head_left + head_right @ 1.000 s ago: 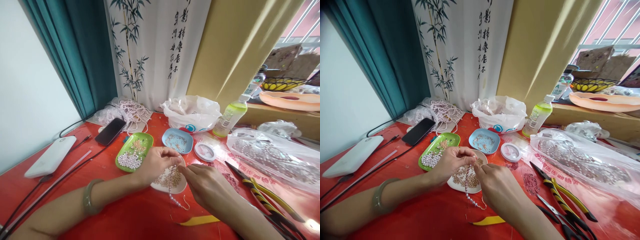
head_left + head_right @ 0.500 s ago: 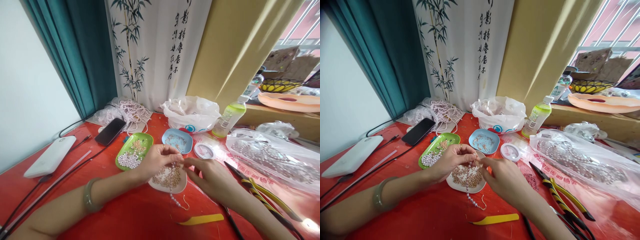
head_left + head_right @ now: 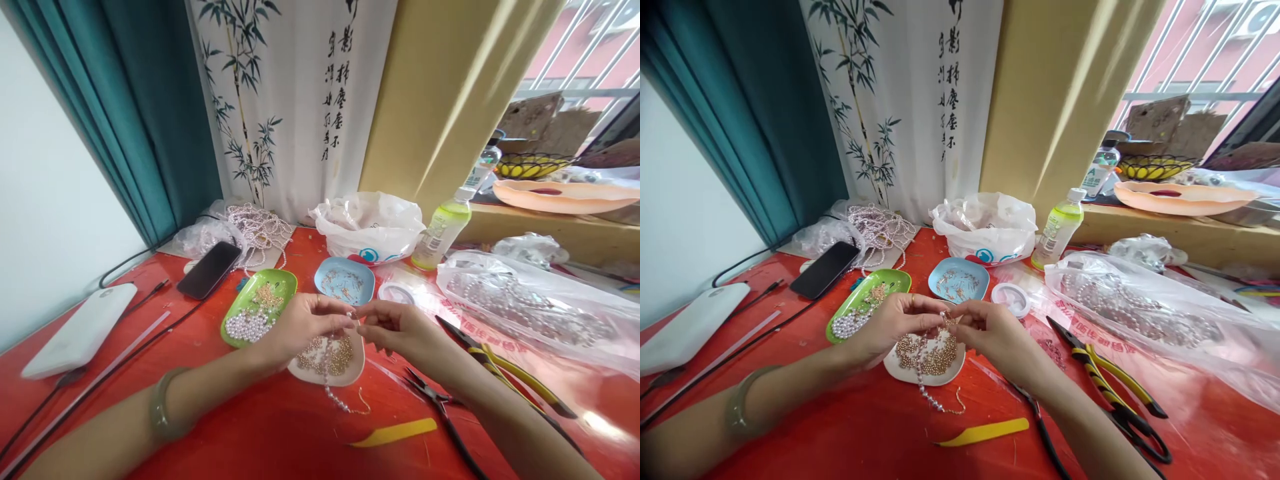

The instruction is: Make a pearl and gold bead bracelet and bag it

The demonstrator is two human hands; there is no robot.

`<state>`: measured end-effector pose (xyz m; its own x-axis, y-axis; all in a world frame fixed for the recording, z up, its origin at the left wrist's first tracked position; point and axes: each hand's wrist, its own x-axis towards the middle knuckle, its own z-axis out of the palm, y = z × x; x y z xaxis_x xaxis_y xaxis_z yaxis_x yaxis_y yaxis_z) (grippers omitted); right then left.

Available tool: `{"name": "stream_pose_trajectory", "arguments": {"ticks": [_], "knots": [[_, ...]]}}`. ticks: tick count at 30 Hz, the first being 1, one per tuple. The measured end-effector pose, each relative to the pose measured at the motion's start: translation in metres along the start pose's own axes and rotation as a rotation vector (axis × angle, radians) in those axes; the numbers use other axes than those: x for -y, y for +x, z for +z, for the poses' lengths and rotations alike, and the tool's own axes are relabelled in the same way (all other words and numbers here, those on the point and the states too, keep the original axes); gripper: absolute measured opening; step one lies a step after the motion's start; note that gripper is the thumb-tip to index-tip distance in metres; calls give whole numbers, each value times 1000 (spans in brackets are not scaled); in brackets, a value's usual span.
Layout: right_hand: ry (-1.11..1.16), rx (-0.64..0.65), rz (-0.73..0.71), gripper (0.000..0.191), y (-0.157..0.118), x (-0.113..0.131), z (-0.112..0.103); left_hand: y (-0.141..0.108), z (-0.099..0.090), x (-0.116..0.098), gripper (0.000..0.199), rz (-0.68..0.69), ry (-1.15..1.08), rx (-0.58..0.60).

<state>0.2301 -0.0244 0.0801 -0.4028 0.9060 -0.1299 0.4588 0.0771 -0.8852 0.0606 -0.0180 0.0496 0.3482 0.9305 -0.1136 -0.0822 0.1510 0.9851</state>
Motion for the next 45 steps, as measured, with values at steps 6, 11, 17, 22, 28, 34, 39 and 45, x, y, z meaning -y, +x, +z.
{"name": "stream_pose_trajectory", "arguments": {"ticks": [6, 11, 17, 22, 28, 34, 39, 45], "knots": [[-294, -144, -88, 17, -5, -4, -16, -1, -1, 1, 21, -81, -24, 76], [-419, -213, -139, 17, -5, -5, -19, -2, 1, 1, 16, -124, -42, 146], [-780, -340, -164, 20, -12, -23, -23, 1, 0, 7, 16, -243, -92, 172], [-1071, -397, -94, 32, -59, -66, -21, 2, -2, 13, 19, -273, -144, 143], [-1347, -462, -292, 50, -111, -119, -5, 3, -1, 12, 22, -277, -163, 151], [-1443, -405, -434, 37, -116, -131, -2, 3, -1, 11, 19, -275, -201, 168], [-1263, -471, -343, 33, -109, -130, -14, 3, -1, 12, 21, -298, -220, 174], [-636, -530, 42, 34, -99, -105, -28, 3, 1, 10, 23, -294, -215, 168]]}}
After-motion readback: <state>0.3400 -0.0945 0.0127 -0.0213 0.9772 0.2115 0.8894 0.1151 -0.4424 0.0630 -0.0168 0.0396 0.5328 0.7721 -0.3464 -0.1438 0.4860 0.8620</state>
